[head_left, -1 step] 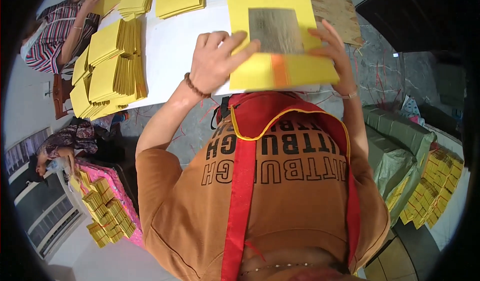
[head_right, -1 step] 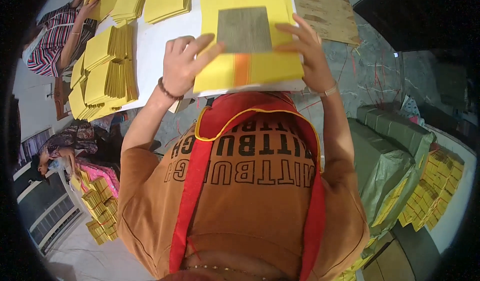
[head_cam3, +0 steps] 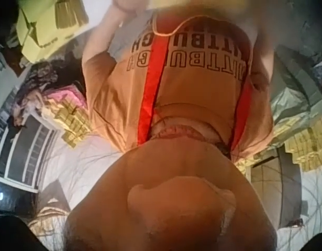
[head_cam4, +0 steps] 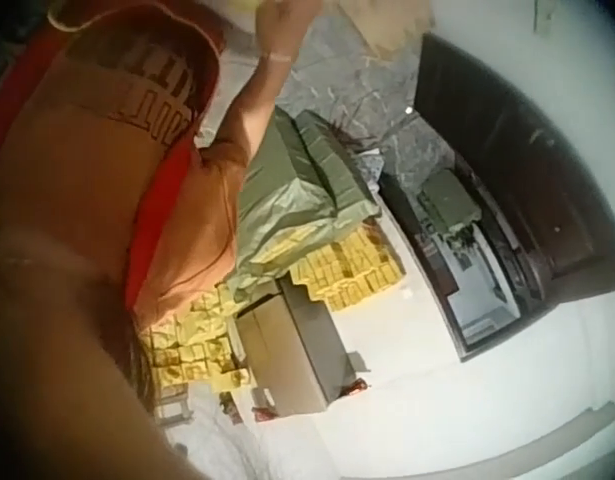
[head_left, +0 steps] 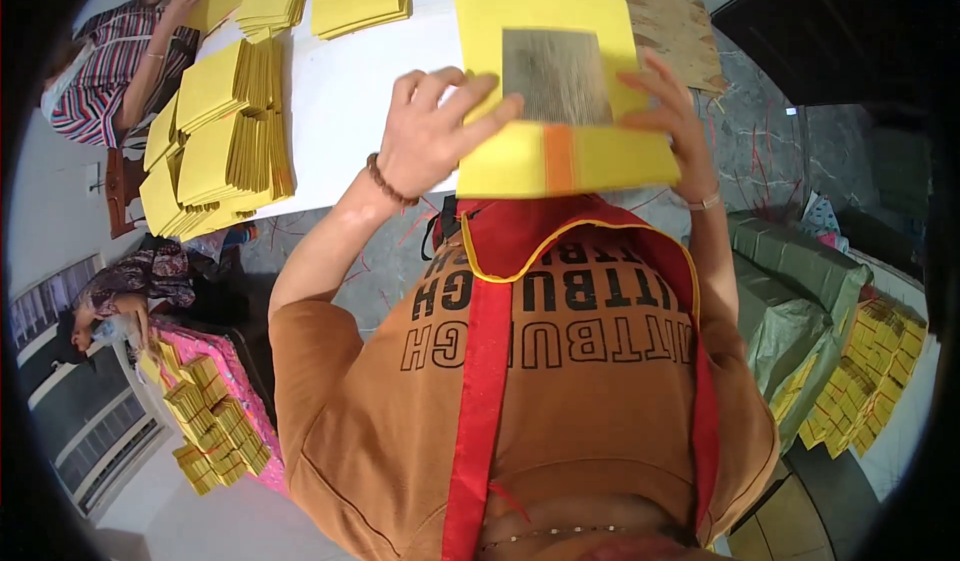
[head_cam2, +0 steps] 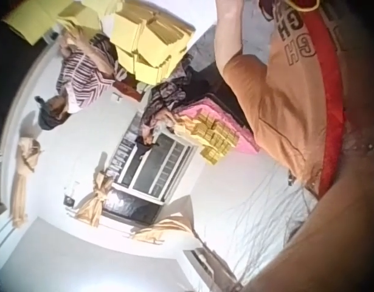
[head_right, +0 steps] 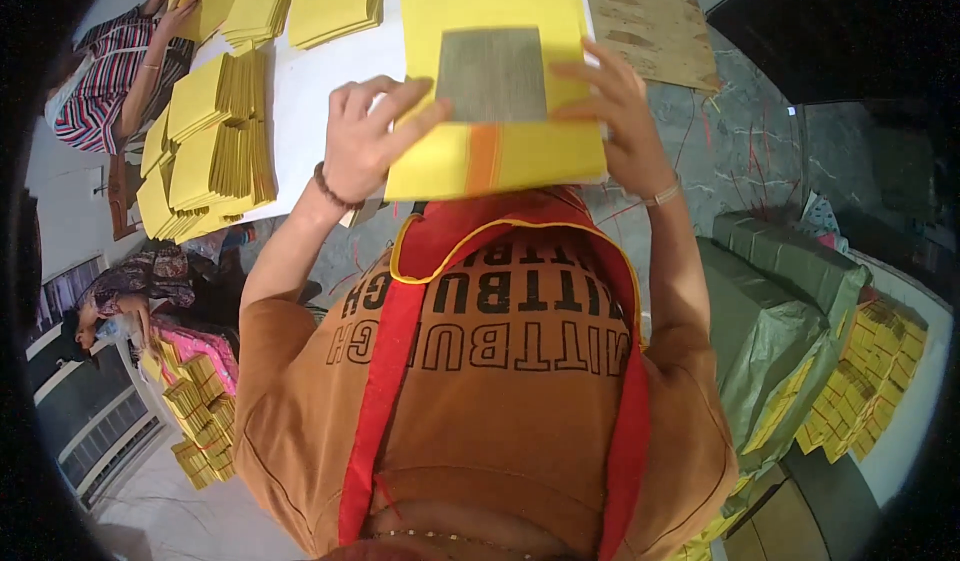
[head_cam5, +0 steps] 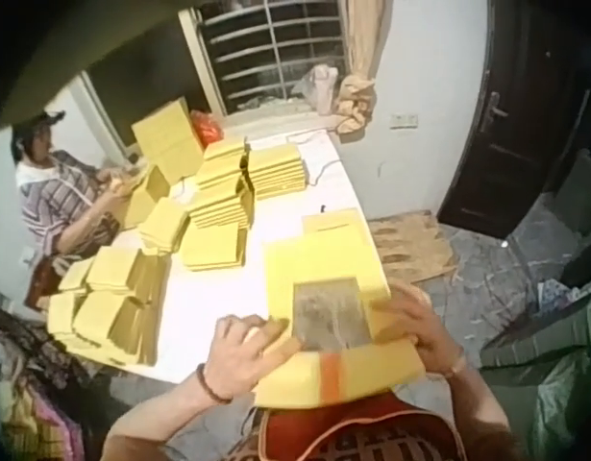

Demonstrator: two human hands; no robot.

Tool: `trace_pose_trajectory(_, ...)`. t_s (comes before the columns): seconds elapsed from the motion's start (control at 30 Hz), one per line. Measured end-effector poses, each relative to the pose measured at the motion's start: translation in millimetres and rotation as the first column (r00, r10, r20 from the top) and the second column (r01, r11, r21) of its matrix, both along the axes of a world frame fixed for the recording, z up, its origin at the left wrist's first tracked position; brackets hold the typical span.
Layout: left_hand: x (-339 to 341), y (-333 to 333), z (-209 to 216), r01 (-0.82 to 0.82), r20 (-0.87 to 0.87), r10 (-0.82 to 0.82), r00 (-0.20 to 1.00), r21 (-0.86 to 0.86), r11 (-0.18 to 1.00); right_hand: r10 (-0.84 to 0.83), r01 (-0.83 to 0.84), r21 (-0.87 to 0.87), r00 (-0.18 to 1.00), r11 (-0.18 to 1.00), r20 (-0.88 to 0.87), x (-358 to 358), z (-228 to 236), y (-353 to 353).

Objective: Counting, inspecting, and stacking yellow joss paper at a workbench.

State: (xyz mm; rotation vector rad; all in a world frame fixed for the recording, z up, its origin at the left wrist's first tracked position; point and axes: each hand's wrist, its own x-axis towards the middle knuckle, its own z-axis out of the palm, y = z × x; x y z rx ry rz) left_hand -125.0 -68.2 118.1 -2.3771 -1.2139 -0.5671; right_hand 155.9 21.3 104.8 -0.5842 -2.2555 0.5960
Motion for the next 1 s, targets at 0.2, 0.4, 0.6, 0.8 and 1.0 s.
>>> trace_pose_trajectory(0.2,1,-11,8,0.214,0.342,-0.082,0.936,-0.370,0.904,0.268,-0.211,-0.277,0.944,0.938,0.191,10,10,-24)
trace_pose_trajectory(0.4,2,6,2,0.191,0.557,0.162,0.815,-0.522,0.831,-0.201,0.245,-0.443,0.969,0.862,0.145,3,2,-33)
trace_pose_trajectory(0.6,9,20,-17,0.349,0.700,0.559,0.445,-0.710,0.611,-0.405,0.202,-0.671,0.900,0.714,-0.160,-25,4,-22)
trace_pose_trajectory(0.8,15,10,-20,0.275,0.731,0.603,0.319,-0.681,0.679,-0.415,0.201,-0.660,0.891,0.724,-0.184,-32,8,-18)
trace_pose_trajectory(1.0,13,17,-29,0.318,0.685,0.676,0.272,-0.727,0.609,-0.380,0.260,-0.717,0.925,0.647,-0.008,-28,-5,-2)
